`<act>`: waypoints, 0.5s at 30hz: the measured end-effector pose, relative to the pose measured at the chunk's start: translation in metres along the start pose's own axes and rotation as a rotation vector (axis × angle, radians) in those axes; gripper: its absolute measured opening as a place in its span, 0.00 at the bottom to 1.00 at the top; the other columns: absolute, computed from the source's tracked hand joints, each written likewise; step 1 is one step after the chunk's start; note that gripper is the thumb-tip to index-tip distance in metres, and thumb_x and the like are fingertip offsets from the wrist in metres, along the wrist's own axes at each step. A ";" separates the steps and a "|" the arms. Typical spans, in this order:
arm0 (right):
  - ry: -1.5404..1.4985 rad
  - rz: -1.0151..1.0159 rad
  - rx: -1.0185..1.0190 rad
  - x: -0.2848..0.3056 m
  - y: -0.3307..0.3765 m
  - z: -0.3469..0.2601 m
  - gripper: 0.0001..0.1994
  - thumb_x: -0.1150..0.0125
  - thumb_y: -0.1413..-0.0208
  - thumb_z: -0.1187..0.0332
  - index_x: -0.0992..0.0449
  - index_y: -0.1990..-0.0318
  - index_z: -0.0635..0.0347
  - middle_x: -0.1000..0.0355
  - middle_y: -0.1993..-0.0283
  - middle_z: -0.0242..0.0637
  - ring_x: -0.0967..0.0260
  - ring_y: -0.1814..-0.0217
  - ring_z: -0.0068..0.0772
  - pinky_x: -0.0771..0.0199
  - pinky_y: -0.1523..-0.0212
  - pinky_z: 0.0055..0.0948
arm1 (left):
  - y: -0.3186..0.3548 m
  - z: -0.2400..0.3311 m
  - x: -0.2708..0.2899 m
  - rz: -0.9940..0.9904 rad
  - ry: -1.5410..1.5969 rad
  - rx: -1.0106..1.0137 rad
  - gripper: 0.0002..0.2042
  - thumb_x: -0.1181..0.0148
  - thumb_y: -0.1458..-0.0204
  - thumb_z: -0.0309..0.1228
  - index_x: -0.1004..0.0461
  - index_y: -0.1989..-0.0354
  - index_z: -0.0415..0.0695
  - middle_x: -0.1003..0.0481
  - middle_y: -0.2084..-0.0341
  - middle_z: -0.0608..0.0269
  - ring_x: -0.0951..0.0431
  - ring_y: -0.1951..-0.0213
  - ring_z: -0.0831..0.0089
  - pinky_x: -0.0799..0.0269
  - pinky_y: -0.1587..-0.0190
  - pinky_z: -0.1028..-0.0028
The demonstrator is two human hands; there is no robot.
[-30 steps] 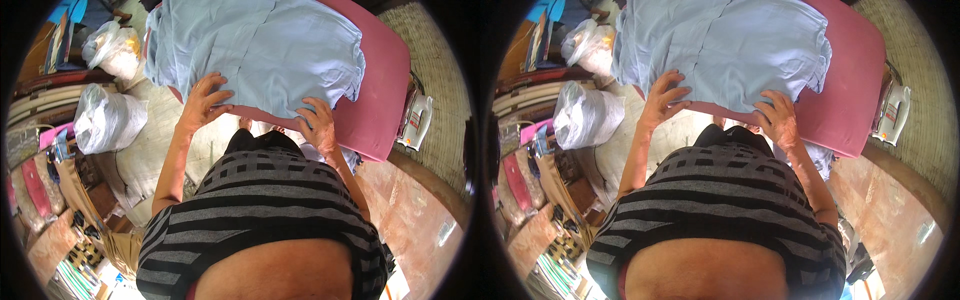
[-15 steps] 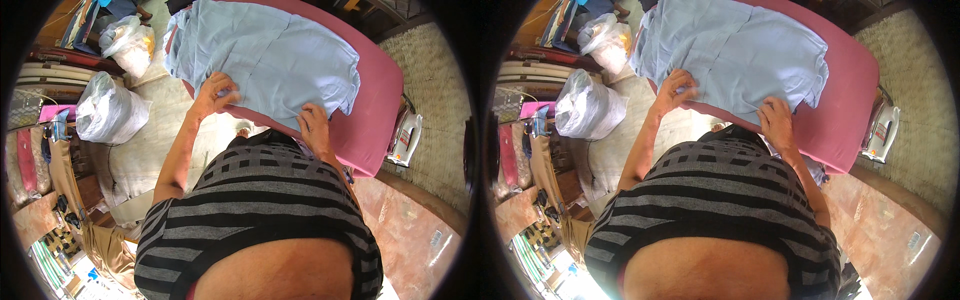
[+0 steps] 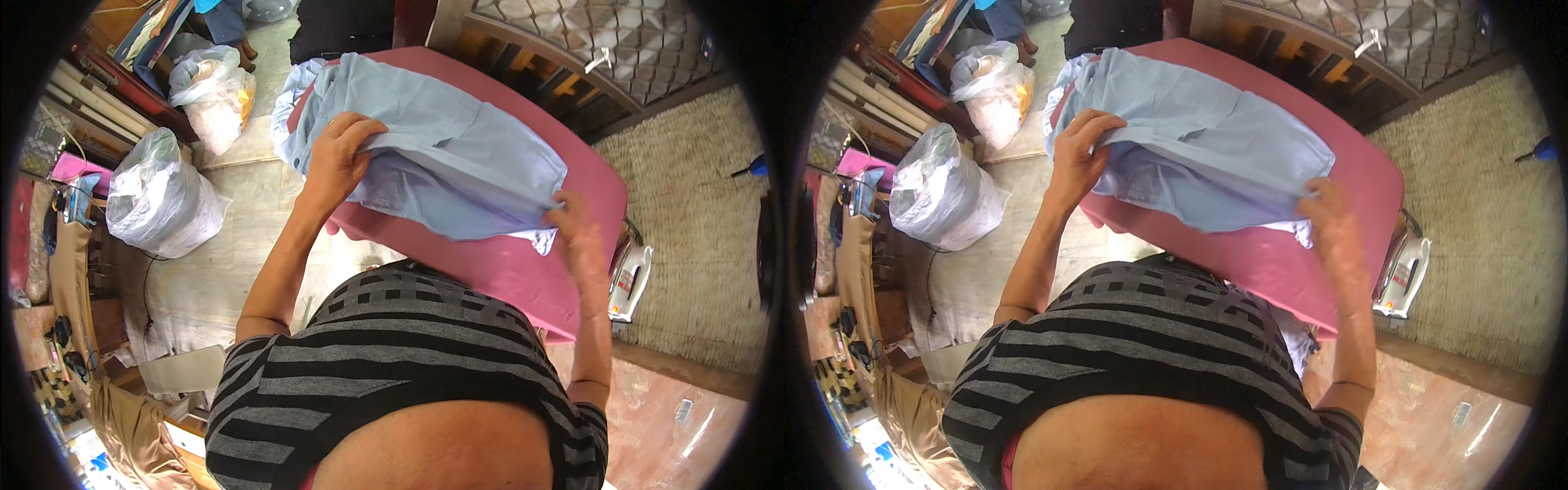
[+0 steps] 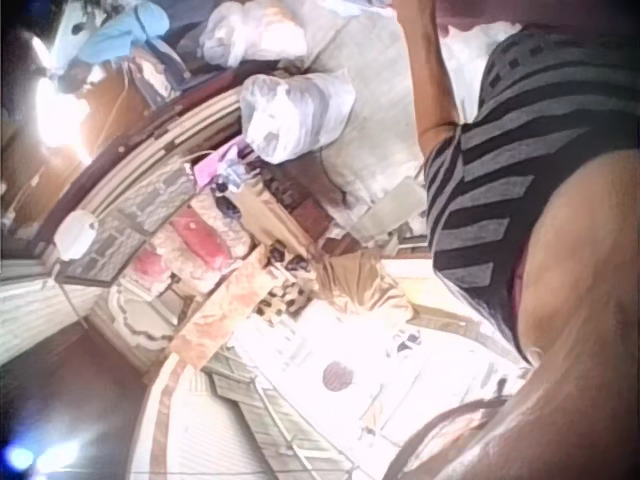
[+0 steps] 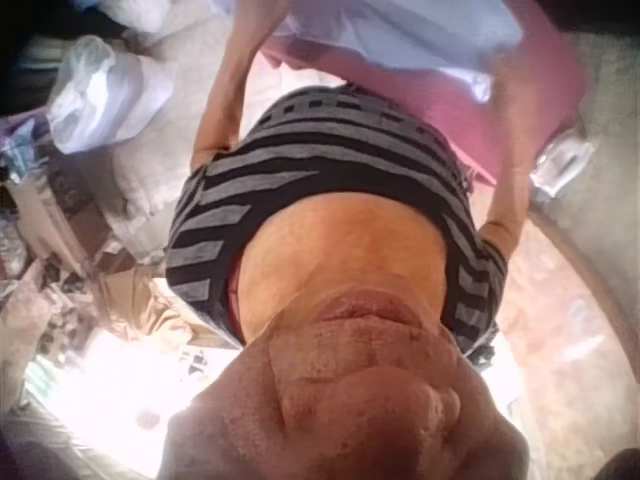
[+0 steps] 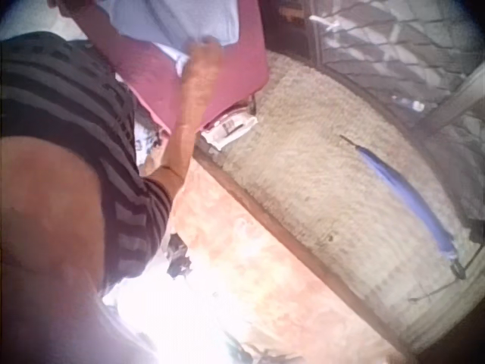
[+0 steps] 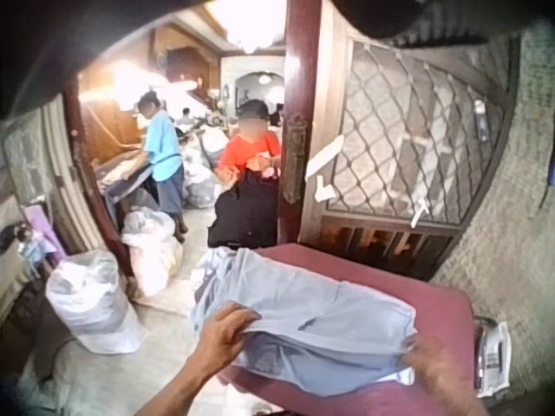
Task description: The person irons a blue shirt on a padded surface, moving the iron across the fabric and adjusting the shirt several times, then lifts the shirt and sits down.
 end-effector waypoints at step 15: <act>0.636 0.236 0.051 0.174 -0.104 0.159 0.16 0.51 0.57 0.90 0.24 0.62 0.66 0.26 0.46 0.42 0.31 0.41 0.47 0.28 0.43 0.39 | -0.032 -0.120 0.171 0.090 0.408 0.238 0.15 0.48 0.46 0.12 0.25 0.56 0.47 0.25 0.58 0.71 0.27 0.61 0.82 0.29 0.58 0.79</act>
Point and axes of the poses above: each hand's wrist, its own y-axis away from the middle knuckle, its own x-axis out of the back of the hand, z = x × y, the point moved 3 cm from there along -y, towards the middle knuckle
